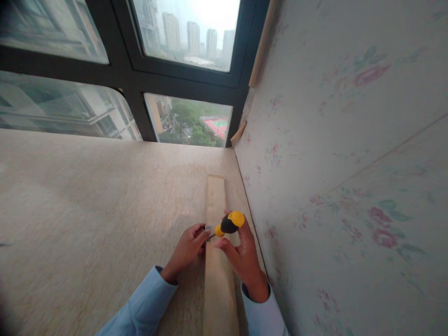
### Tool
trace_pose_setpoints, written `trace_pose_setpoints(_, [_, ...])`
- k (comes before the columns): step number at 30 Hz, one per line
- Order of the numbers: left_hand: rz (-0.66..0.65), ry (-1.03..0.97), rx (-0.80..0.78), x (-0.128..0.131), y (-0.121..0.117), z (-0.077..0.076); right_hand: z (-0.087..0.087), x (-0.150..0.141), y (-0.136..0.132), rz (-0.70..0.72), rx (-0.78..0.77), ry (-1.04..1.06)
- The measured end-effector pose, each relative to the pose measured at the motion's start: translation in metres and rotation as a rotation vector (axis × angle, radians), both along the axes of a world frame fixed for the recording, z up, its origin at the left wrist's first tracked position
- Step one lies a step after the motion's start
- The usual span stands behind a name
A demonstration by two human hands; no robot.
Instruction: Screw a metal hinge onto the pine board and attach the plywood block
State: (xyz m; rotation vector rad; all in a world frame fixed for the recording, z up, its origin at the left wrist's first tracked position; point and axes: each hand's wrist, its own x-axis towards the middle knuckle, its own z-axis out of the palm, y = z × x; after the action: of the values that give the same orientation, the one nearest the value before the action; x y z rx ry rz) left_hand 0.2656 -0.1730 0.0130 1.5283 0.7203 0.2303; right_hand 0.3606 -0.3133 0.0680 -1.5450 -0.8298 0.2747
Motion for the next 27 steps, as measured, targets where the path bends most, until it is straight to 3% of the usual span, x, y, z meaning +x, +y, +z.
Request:
trace_pose_setpoints(3, [-0.011,-0.005,-0.005,0.0,0.0,-0.001,0.016,-0.005,-0.002,0.193,0.059,0.17])
trace_pose_setpoints(5, [-0.017,0.0,-0.001,0.0,0.0,-0.002,0.023,-0.006,-0.003,0.224,0.075,0.227])
trace_pose_setpoints(8, [-0.011,0.007,0.015,0.0,0.0,-0.003,0.02,-0.004,0.0,0.122,0.042,0.207])
trace_pose_setpoints(12, [-0.005,-0.003,0.01,0.001,0.0,-0.002,0.003,-0.001,0.006,-0.126,-0.006,0.094])
trace_pose_setpoints(14, [-0.007,-0.011,0.005,0.001,0.0,-0.001,0.002,-0.003,0.007,-0.151,0.021,0.066])
trace_pose_setpoints(19, [0.003,-0.01,0.003,0.0,0.001,-0.003,0.023,-0.006,0.0,0.146,0.083,0.197])
trace_pose_setpoints(21, [-0.001,-0.013,0.008,0.0,0.001,-0.003,0.028,-0.006,-0.002,0.189,0.077,0.234])
trace_pose_setpoints(23, [-0.006,-0.013,0.005,0.0,0.0,-0.003,0.026,-0.004,-0.001,0.147,0.079,0.235])
trace_pose_setpoints(27, [0.002,-0.004,-0.006,0.0,0.0,-0.001,0.007,-0.003,0.006,-0.088,0.072,0.14])
